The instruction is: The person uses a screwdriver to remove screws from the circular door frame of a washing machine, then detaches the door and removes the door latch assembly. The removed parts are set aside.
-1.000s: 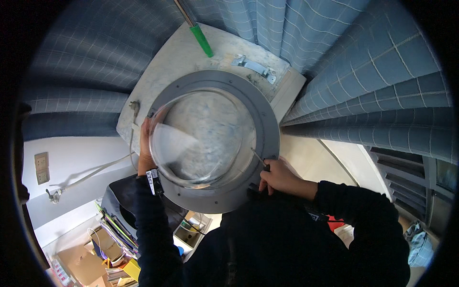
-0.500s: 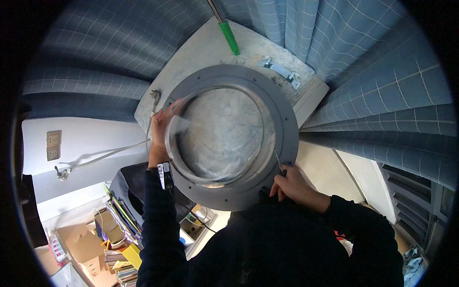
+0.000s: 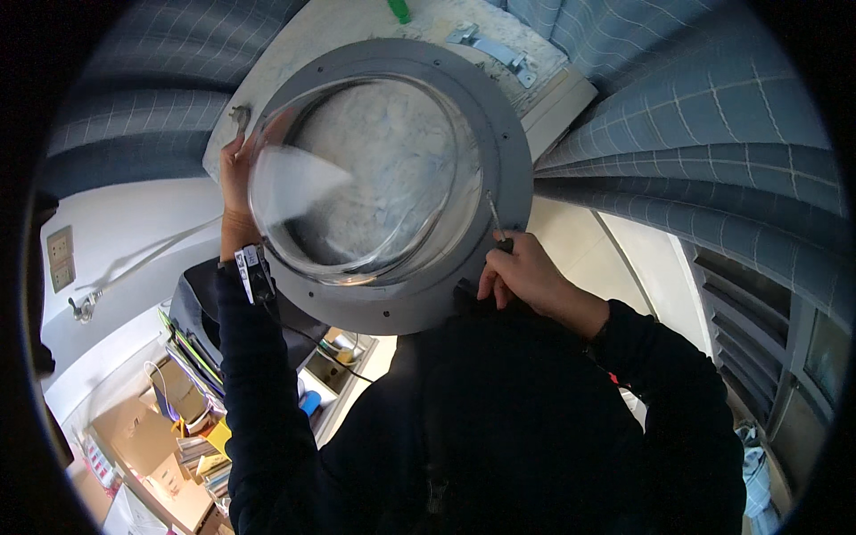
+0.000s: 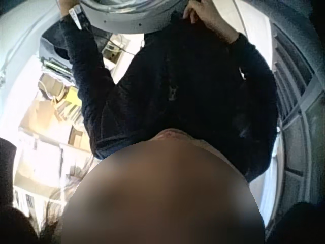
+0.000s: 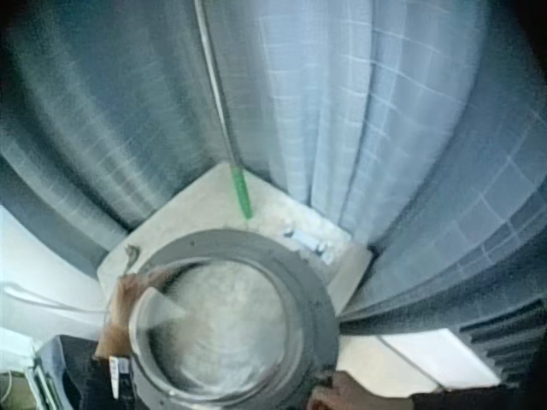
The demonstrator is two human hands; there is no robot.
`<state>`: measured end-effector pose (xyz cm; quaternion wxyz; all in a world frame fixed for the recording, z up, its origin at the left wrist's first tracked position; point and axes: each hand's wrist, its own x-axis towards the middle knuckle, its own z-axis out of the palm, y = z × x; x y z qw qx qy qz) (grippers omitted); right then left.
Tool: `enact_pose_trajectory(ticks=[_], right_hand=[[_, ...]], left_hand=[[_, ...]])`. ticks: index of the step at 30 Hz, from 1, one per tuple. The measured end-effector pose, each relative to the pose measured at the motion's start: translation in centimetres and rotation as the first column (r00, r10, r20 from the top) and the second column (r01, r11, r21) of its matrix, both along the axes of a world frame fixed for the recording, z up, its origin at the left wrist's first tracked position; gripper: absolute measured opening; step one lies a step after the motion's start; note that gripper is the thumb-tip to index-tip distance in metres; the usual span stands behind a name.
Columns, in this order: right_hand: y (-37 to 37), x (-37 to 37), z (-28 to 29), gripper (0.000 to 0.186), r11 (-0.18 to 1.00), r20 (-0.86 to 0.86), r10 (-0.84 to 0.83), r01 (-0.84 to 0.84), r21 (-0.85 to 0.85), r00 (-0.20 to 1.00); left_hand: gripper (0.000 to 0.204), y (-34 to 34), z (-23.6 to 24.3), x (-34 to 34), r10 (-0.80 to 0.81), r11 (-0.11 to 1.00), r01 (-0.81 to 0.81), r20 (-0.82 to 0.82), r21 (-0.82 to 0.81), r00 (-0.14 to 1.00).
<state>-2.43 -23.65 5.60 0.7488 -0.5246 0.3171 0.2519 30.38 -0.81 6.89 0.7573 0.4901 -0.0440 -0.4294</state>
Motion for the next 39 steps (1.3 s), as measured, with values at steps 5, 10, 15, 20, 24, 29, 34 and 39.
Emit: enact_pose_trajectory(ticks=[5, 10, 15, 20, 24, 29, 34, 39], right_hand=[[-0.3, 0.0, 1.7, 0.071, 0.999, 0.016, -0.010, 0.011, -0.036, 1.000], [-0.5, -0.5, 2.9, 0.073, 0.998, -0.013, 0.009, -0.010, -0.061, 1.000], [-0.7, -0.7, 2.2, 0.072, 0.998, -0.006, 0.024, -0.024, -0.062, 1.000], [-0.8, -1.3, 2.6, 0.072, 0.999, 0.075, 0.042, -0.040, -0.033, 0.996], [-0.9, -1.8, 3.7, 0.073, 0.996, 0.115, 0.082, -0.076, -0.056, 0.990], [-1.0, -2.2, 4.4, 0.069, 0.986, 0.158, 0.147, -0.132, -0.101, 0.976], [-1.1, -2.4, 4.6, 0.065, 0.953, 0.202, 0.289, -0.263, -0.147, 0.936], [-0.6, -3.2, 4.9, 0.064, 0.941, 0.240, 0.334, -0.310, -0.134, 0.911]], left_hand=[[0.062, 0.3, 0.5, -0.3, 0.157, 0.982, -0.157, 0.006, 0.107, 0.988], [0.059, 1.1, -0.6, 1.8, -0.306, 0.856, 0.124, -0.298, -0.502, 0.904], [0.064, 0.6, -0.2, 1.0, -0.036, 0.993, 0.015, 0.186, 0.117, 0.982], [0.067, 0.3, 3.8, -1.7, -0.009, 0.999, 0.004, 0.123, 0.036, 0.992], [0.071, 0.9, 5.8, -3.1, 0.007, 0.999, -0.014, 0.138, 0.047, 0.990], [0.073, 2.5, 7.1, -4.5, 0.104, 0.994, -0.110, 0.201, 0.021, 0.974], [0.067, 4.9, 8.3, -6.3, 0.227, 0.971, -0.238, 0.214, 0.025, 0.950], [0.063, 7.1, 9.0, -9.2, 0.227, 0.974, -0.221, 0.151, -0.056, 0.962]])
